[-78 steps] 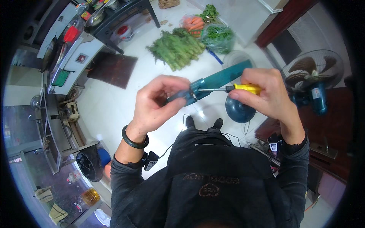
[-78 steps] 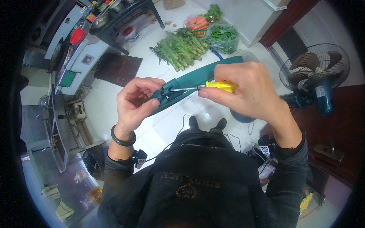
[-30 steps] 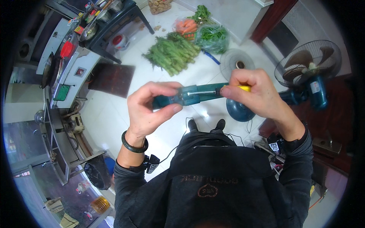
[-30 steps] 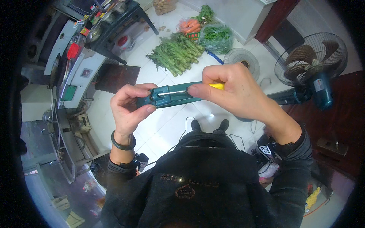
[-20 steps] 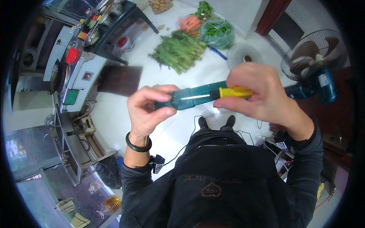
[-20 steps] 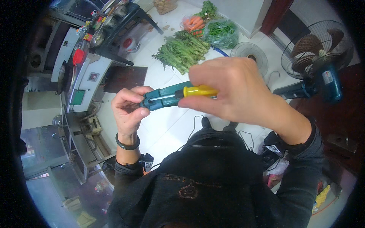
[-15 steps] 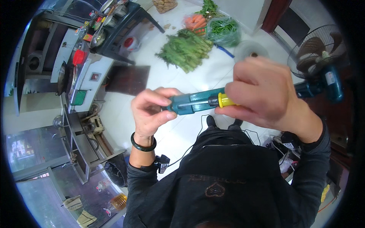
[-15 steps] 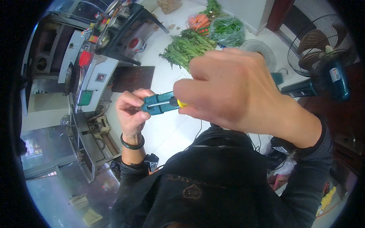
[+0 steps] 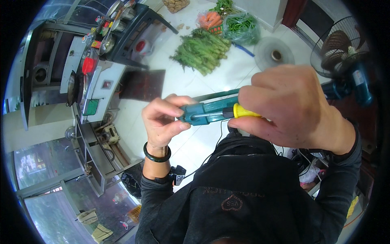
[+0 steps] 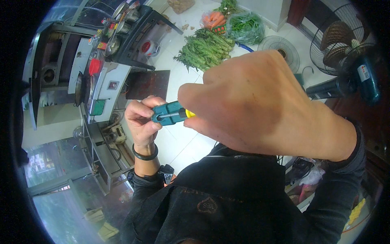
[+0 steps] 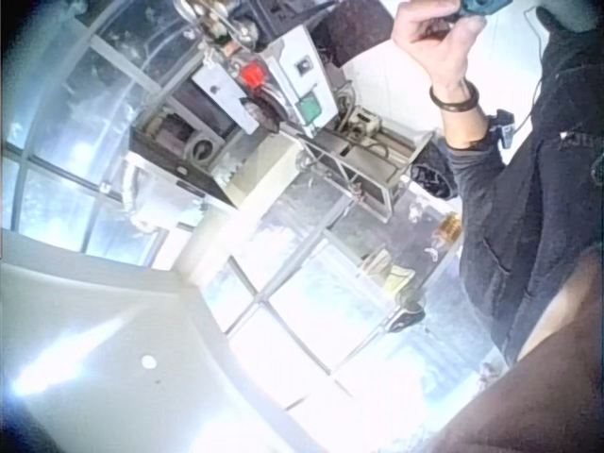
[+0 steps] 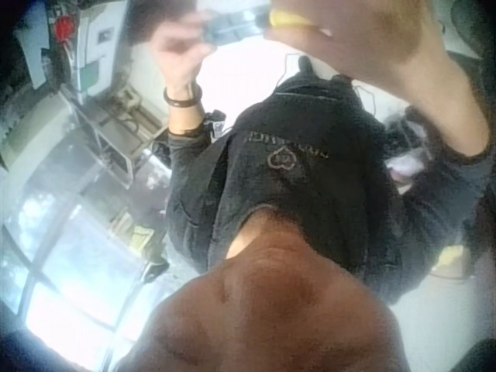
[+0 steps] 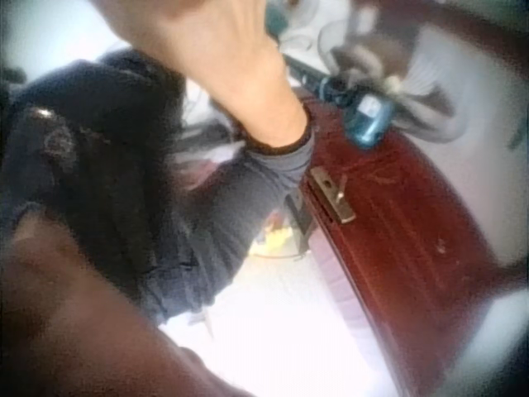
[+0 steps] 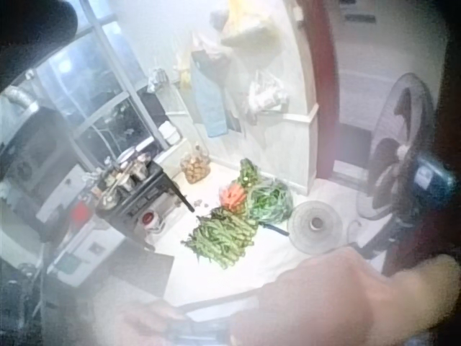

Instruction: The person uses a screwdriver and pliers to tighten and adjust a joint on a green metal fan stand. They work at a stainless steel table and later sit on the floor to continue the repair, manipulating the joint and tools throughout.

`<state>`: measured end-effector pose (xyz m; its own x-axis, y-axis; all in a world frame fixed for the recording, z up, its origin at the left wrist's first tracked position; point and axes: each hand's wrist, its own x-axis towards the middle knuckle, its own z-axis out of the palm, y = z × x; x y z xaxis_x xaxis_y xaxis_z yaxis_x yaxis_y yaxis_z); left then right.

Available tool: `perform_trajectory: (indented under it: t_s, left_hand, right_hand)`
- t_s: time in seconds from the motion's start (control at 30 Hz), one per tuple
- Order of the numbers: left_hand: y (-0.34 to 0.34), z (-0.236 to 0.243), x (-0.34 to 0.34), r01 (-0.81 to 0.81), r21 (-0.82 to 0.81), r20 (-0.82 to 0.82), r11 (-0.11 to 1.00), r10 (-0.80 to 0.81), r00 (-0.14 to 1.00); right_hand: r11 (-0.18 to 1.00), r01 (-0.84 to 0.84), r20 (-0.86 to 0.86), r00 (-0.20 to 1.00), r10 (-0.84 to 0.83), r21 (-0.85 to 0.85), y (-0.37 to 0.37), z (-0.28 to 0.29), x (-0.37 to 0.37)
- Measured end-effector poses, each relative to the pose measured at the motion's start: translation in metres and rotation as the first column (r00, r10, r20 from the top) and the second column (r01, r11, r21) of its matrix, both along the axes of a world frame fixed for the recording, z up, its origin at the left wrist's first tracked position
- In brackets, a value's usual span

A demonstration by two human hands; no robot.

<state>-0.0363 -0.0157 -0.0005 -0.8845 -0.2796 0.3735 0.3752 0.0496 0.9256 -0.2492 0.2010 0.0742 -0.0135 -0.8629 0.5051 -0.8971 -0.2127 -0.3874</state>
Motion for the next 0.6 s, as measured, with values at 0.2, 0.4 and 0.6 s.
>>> perform_trajectory:
  t_s: [0.2,0.4,0.6]
  left_hand:
    - [0.0037,0.0028,-0.0042,0.013,-0.03,-0.012,0.999,-0.013,1.0]
    - [0.0029,0.0013,-0.004,0.009,-0.059,0.004,0.998,-0.008,1.0]
    - [0.0015,0.001,-0.0024,-0.005,-0.073,0.001,0.997,0.005,1.0]
  right_hand:
    - [0.995,-0.1,0.219,0.971,0.093,0.021,-0.0058,-0.0037,-0.0087]
    - [0.998,-0.057,0.153,0.987,0.055,0.006,0.0004,-0.0002,-0.0083]
    - [0.988,-0.108,0.264,0.961,0.075,0.113,-0.0028,-0.0035,-0.0102]
